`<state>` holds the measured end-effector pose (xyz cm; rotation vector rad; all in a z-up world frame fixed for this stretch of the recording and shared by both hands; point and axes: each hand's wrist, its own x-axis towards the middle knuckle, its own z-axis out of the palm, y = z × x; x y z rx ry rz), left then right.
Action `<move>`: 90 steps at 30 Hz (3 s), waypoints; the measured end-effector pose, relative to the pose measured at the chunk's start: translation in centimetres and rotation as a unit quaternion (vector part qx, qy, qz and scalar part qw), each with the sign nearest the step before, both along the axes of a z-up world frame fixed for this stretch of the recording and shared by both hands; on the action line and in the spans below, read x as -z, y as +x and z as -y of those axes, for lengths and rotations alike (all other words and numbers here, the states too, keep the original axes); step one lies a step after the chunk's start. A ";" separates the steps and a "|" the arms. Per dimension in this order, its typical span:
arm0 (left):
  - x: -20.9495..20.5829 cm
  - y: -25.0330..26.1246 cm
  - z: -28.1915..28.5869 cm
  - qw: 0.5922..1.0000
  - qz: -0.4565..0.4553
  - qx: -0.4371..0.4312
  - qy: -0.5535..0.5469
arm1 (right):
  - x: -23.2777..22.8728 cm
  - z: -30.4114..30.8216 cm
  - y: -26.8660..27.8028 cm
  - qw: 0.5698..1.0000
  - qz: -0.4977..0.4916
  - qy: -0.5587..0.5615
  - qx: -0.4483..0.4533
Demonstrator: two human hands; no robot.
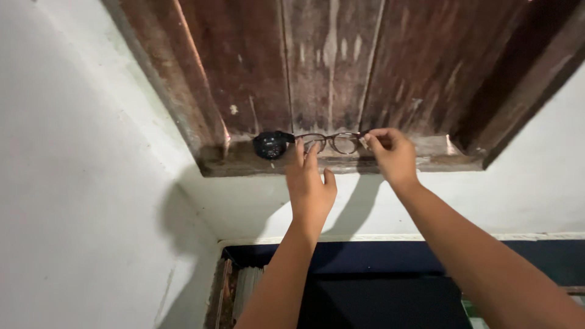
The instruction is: The person tidies a bedroom. They move stuffed toys onto the bed, place a small black object on a windowsill, set a wooden box on a wall shelf, handle a pair of glasses, coil a charging cable, and place a black pouch on a shelf next to a basket of books.
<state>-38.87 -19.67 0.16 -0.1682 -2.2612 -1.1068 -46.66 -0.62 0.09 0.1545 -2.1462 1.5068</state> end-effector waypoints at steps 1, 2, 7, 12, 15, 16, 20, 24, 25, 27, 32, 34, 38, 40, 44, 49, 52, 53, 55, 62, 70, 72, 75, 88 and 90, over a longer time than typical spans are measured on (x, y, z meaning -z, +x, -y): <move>-0.2 0.3 -0.3 0.999 -0.025 -0.013 -0.035 | -0.3 0.2 0.6 1.000 -0.011 0.002 0.011; -0.4 0.5 -0.8 0.996 -0.051 -0.024 -0.070 | -0.6 0.1 1.4 0.998 -0.029 0.056 0.028; -1.8 1.2 -4.6 0.987 -0.041 0.030 -0.151 | -3.4 -2.5 6.4 0.954 -0.149 0.257 0.036; -3.0 2.5 -11.5 0.979 -0.050 0.098 -0.170 | -6.0 -9.4 11.5 0.926 -0.152 0.339 0.064; -3.9 3.8 -17.1 0.971 -0.069 0.152 -0.172 | -6.6 -15.1 14.9 0.914 -0.119 0.375 0.100; -4.1 4.4 -19.3 0.967 -0.082 0.171 -0.170 | -6.6 -17.4 16.2 0.907 -0.111 0.389 0.117; -4.7 7.1 -28.6 0.949 -0.101 0.236 -0.183 | -6.2 -26.8 21.6 0.883 -0.080 0.422 0.190; -5.1 11.8 -38.6 0.929 -0.065 0.299 -0.207 | -5.9 -36.3 28.8 0.856 -0.015 0.444 0.264; -5.0 13.2 -41.0 0.923 -0.061 0.314 -0.214 | -5.8 -38.5 30.9 0.849 0.003 0.446 0.283; -5.1 16.0 -46.0 0.910 -0.055 0.344 -0.226 | -5.7 -42.9 35.4 0.840 0.033 0.446 0.307; -4.9 24.3 -58.8 0.870 -0.041 0.422 -0.249 | -5.6 -53.1 47.6 0.809 0.092 0.442 0.377; -4.5 27.8 -63.5 0.852 -0.051 0.456 -0.253 | -5.3 -56.5 52.4 0.797 0.106 0.432 0.409; -3.8 35.2 -72.1 0.803 -0.059 0.530 -0.267 | -4.9 -62.5 61.5 0.756 0.136 0.432 0.473; -3.1 39.0 -76.1 0.780 -0.066 0.563 -0.266 | -4.2 -64.9 66.2 0.730 0.150 0.441 0.500; -1.4 45.3 -83.1 0.732 -0.082 0.623 -0.264 | -2.7 -69.4 73.9 0.712 0.243 0.367 0.548; 0.8 53.1 -92.7 0.674 -0.074 0.681 -0.278 | 0.0 -75.1 83.3 0.661 0.295 0.334 0.604; 2.3 56.5 -98.7 0.640 -0.079 0.712 -0.278 | 1.4 -78.8 87.9 0.624 0.328 0.321 0.632; 2.8 57.6 -100.7 0.629 -0.081 0.721 -0.278 | 2.0 -79.8 89.5 0.610 0.340 0.308 0.646; 3.2 59.1 -105.3 0.599 -0.098 0.743 -0.283 | 2.5 -82.4 91.8 0.576 0.362 0.280 0.677; 4.9 65.1 -119.6 0.492 -0.141 0.816 -0.268 | 5.5 -89.6 98.7 0.463 0.421 0.214 0.750; 11.0 75.2 -130.7 0.362 -0.151 0.870 -0.297 | 11.4 -96.7 104.7 0.389 0.438 0.109 0.804; 13.1 78.5 -133.1 0.333 -0.153 0.878 -0.307 | 13.2 -98.7 106.9 0.376 0.447 0.089 0.807; 16.4 83.4 -136.8 0.298 -0.152 0.885 -0.323 | 16.3 -102.1 110.7 0.360 0.453 0.074 0.813; 38.2 99.2 -152.4 0.173 -0.152 0.894 -0.383 | 39.6 -117.4 123.1 0.318 0.499 -0.114 0.798; 44.0 101.1 -154.4 0.152 -0.158 0.898 -0.381 | 45.5 -119.2 124.1 0.311 0.496 -0.128 0.801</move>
